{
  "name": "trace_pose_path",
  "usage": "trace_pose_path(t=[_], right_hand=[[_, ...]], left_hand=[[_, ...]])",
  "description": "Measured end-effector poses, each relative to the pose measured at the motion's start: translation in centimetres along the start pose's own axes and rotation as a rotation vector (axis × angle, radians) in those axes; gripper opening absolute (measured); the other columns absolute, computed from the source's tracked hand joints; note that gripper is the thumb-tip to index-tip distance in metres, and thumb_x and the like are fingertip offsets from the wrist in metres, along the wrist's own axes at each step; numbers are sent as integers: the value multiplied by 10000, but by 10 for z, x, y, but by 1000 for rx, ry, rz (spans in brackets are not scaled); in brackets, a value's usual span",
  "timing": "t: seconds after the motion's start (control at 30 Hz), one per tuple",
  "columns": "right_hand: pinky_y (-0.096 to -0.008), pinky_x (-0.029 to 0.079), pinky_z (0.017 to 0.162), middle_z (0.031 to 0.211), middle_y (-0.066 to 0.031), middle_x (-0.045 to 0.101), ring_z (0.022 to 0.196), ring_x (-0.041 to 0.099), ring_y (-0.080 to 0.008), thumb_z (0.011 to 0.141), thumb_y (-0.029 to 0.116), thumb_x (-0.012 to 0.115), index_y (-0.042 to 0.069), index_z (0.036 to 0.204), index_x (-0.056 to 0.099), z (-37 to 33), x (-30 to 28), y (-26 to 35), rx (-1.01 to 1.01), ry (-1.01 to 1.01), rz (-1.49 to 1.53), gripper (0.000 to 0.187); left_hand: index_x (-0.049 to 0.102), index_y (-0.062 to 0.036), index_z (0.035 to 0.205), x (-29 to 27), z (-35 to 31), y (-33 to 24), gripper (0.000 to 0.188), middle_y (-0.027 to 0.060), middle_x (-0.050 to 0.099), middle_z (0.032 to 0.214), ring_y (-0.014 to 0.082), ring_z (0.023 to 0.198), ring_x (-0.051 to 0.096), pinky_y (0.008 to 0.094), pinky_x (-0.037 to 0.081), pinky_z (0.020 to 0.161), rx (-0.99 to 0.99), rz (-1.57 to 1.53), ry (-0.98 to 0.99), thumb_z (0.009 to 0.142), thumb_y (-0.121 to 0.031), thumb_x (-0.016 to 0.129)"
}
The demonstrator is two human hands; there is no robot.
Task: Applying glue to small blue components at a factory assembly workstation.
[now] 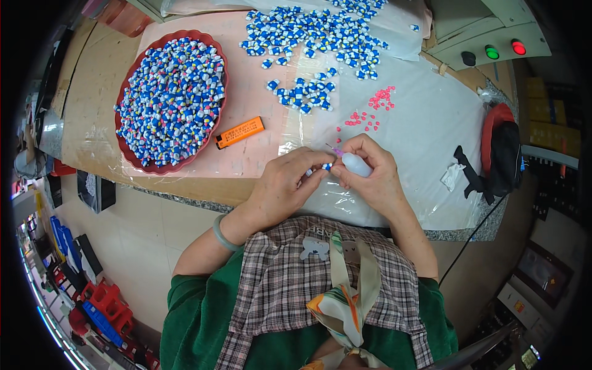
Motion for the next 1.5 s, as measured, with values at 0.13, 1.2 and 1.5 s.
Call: trace_pose_path(t=[0.13, 1.2, 1.5], right_hand=[[-210, 485, 601, 815, -34, 638, 666, 585, -63, 803, -14, 722, 19, 995, 539, 1, 1, 3, 12, -4, -97, 267], [-194, 411, 513, 763, 17, 571, 590, 499, -38, 872, 56, 673, 44, 896, 569, -7, -39, -10, -103, -225, 56, 107], [-187, 380, 499, 779, 6, 565, 596, 491, -38, 881, 88, 644, 61, 987, 546, -10, -47, -12, -65, -218, 92, 147]], left_hand=[[618, -29, 1072, -1, 0, -5, 227, 120, 653, 913, 218, 710, 639, 283, 499, 603, 145, 53, -74, 850, 7, 643], [625, -50, 946, -6, 78, -2, 163, 92, 547, 872, 278, 782, 599, 381, 500, 618, 362, 810, -63, 783, -42, 636], [557, -59, 1066, -16, 54, 17, 128, 57, 592, 880, 67, 643, 455, 225, 365, 523, -168, -364, 16, 942, -90, 550]])
Point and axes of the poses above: each hand's wrist, its own z-axis towards the middle knuckle, its own x-axis out of the palm, y = z × x, the point moved 7 cm from there along z, towards the middle knuckle
